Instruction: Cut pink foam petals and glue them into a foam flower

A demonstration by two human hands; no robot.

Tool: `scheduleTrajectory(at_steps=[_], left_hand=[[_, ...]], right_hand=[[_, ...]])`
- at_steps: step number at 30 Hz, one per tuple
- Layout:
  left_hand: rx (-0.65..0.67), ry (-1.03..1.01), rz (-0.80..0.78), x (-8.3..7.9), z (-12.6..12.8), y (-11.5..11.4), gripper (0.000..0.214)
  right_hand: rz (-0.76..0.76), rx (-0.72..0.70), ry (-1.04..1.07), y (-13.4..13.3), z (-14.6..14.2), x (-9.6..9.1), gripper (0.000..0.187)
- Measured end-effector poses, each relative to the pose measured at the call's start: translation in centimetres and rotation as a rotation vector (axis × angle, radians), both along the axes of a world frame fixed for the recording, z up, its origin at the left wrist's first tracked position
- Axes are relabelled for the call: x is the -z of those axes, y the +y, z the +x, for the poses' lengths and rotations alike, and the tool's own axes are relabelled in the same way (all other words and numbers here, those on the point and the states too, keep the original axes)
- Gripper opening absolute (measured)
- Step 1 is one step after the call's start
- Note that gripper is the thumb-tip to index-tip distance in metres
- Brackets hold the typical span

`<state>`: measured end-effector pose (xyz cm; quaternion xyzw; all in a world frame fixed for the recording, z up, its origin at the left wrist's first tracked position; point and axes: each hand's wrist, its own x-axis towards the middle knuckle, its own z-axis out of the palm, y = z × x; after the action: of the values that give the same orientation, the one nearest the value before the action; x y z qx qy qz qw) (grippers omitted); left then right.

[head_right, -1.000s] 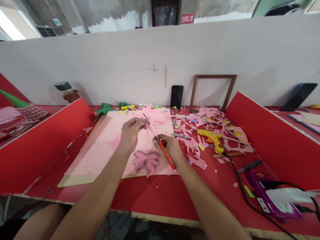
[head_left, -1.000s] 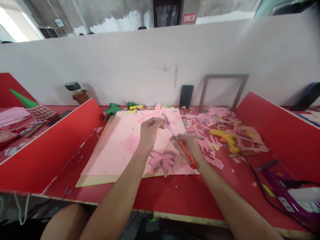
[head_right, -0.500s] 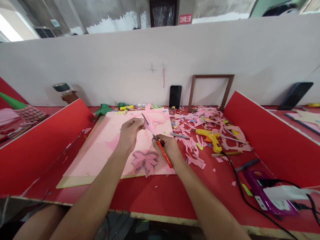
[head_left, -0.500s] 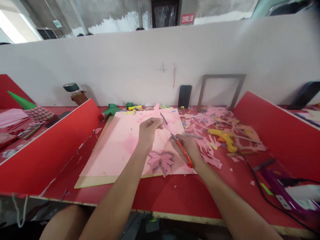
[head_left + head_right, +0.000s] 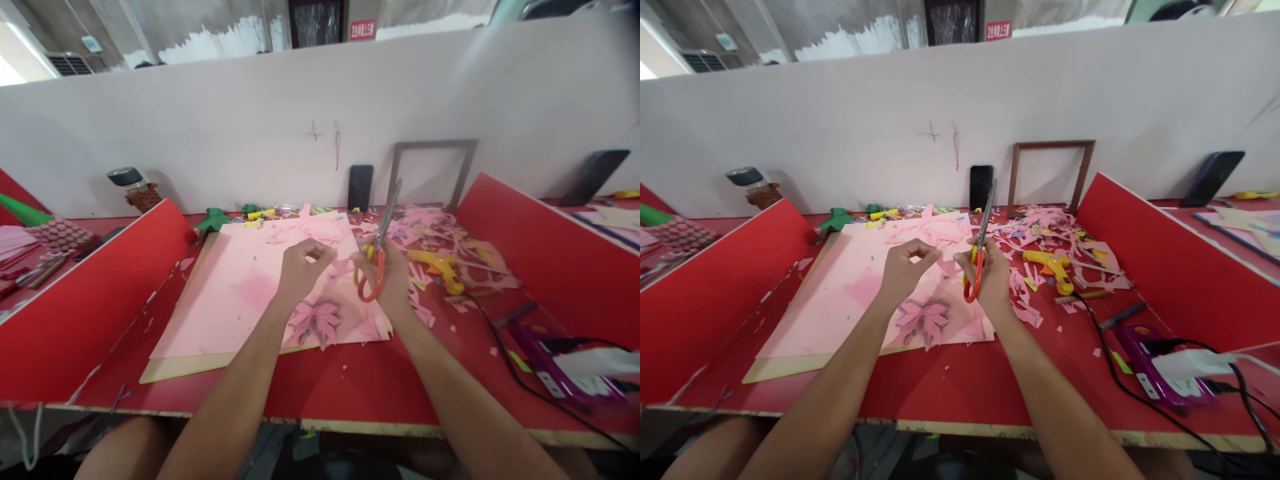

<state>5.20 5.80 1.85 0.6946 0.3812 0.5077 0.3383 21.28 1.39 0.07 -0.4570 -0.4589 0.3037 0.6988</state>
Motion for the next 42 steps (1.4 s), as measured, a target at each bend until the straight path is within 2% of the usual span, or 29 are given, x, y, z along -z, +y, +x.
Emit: scheduleTrajectory(at_steps=[8, 20, 25, 29, 35, 42], left_hand=[[0.039, 0.066, -0.013, 0.2, 0.7, -0.4, 0.015], [0.096, 0.084, -0.085, 0.2, 0.8, -0.5, 0.02], [0.071, 0.126, -0.089, 0.1, 0.9, -0.6, 0.02], [0.113, 0.146, -0.104, 0.1, 0.4, -0.2, 0.016], [0.069, 0.156, -0.024, -0.2, -0.9, 0.5, 0.019], [0.158, 0.333, 0.04, -1.1, -0.9, -0.2, 0.006]], right_hand=[[-0.01, -0.015, -0.005, 0.2, -0.6, 0.3, 0.042], [0.042, -0.147, 0.003, 0.3, -0.3, 0.8, 0.04], [0.005, -0.133, -0.008, 0.2, -0.4, 0.5, 0.039], [-0.035, -0.133, -0.025, 0.2, -0.4, 0.2, 0.037], [-0.039, -0.195, -0.022, 0.1, -0.4, 0.4, 0.034], [-0.041, -0.29, -0.056, 0.0, -0.3, 0.6, 0.035]])
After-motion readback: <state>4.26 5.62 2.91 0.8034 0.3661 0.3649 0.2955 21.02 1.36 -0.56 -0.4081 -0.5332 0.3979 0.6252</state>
